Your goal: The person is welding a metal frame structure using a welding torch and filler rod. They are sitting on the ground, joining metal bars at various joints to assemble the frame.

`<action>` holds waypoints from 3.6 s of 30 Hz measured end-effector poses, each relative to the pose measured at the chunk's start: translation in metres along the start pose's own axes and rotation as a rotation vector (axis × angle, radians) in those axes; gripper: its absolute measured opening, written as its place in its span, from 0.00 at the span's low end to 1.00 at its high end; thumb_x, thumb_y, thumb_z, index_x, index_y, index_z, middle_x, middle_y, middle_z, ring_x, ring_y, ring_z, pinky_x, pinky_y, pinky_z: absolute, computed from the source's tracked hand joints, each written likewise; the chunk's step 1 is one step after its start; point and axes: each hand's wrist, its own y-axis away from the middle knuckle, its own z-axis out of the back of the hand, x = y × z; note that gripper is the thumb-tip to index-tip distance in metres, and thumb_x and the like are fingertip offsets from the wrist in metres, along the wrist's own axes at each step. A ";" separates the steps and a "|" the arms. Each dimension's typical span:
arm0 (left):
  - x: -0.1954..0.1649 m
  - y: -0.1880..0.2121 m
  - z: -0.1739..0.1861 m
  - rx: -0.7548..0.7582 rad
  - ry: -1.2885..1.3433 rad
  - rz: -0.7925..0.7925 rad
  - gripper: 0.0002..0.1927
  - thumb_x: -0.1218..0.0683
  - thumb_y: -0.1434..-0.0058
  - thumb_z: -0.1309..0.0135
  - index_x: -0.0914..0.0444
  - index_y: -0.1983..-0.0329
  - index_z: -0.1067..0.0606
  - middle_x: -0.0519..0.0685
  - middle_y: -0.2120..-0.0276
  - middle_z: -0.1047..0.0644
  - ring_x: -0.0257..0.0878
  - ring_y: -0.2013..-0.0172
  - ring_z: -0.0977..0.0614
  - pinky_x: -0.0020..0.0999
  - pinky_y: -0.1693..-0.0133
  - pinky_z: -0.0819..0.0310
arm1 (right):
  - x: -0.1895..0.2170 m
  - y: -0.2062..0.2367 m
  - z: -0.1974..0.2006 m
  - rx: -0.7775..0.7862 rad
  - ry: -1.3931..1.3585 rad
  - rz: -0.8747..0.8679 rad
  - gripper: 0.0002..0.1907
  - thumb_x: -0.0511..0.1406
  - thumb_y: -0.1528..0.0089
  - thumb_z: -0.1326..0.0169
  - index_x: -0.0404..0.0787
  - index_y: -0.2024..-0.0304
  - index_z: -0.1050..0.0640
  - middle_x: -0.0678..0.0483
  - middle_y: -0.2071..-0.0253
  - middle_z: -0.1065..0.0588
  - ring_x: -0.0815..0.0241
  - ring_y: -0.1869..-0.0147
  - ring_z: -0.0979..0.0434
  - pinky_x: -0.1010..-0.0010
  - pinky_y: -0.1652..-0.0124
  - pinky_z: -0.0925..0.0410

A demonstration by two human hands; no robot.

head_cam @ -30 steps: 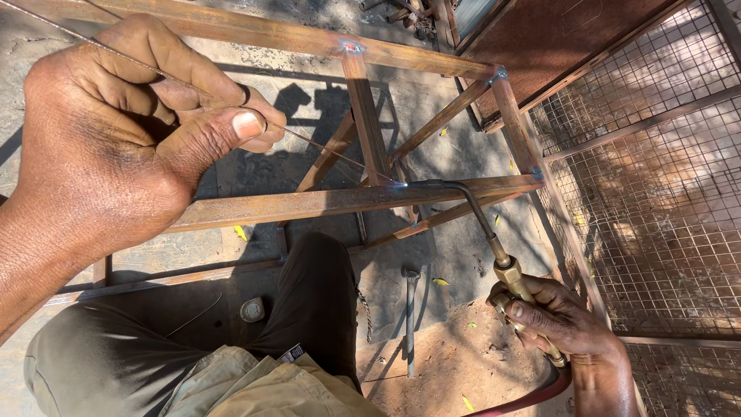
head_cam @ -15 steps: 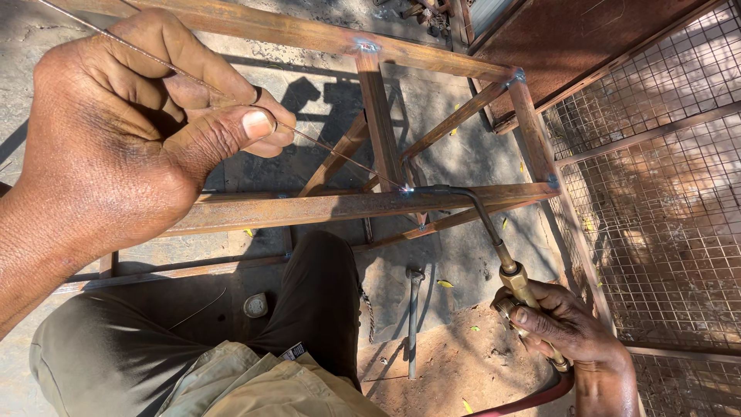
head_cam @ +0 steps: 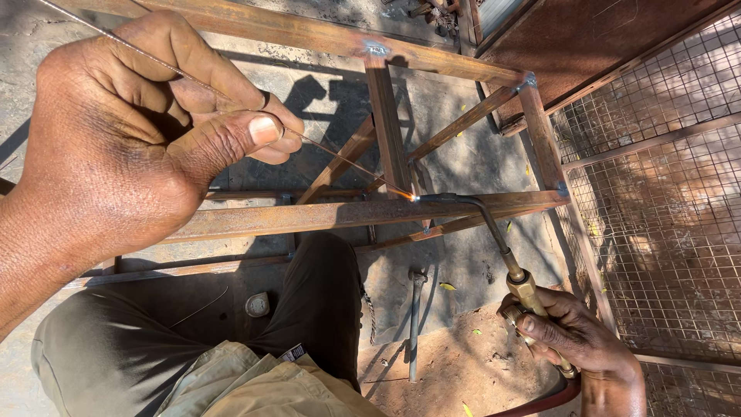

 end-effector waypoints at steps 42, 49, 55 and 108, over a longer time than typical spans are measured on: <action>0.000 0.001 0.000 -0.046 0.016 0.123 0.06 0.63 0.33 0.42 0.68 0.66 0.26 0.53 0.67 0.17 0.34 0.62 0.12 0.27 0.63 0.16 | 0.002 0.003 -0.005 -0.152 -0.003 -0.124 0.26 0.38 0.41 0.42 0.31 0.42 0.24 0.49 0.72 0.20 0.67 0.83 0.33 0.71 0.85 0.37; -0.005 0.002 -0.001 -0.056 -0.007 0.162 0.05 0.63 0.34 0.42 0.67 0.66 0.25 0.52 0.68 0.17 0.33 0.64 0.12 0.27 0.65 0.17 | 0.008 0.003 -0.005 -0.105 0.000 -0.186 0.22 0.38 0.38 0.42 0.31 0.46 0.23 0.53 0.80 0.27 0.68 0.86 0.38 0.71 0.86 0.41; -0.008 0.006 0.000 -0.047 0.015 0.118 0.05 0.63 0.33 0.43 0.68 0.65 0.25 0.52 0.68 0.18 0.33 0.63 0.13 0.28 0.63 0.15 | 0.008 0.008 -0.005 -0.078 0.000 -0.129 0.21 0.38 0.37 0.42 0.31 0.46 0.22 0.53 0.80 0.27 0.68 0.85 0.37 0.72 0.85 0.40; 0.006 0.005 0.000 -0.044 0.018 0.110 0.04 0.64 0.32 0.42 0.68 0.62 0.26 0.53 0.69 0.17 0.34 0.65 0.11 0.28 0.65 0.16 | 0.015 -0.001 -0.013 -0.151 0.018 -0.158 0.24 0.40 0.40 0.41 0.30 0.46 0.23 0.53 0.80 0.27 0.68 0.86 0.37 0.71 0.86 0.41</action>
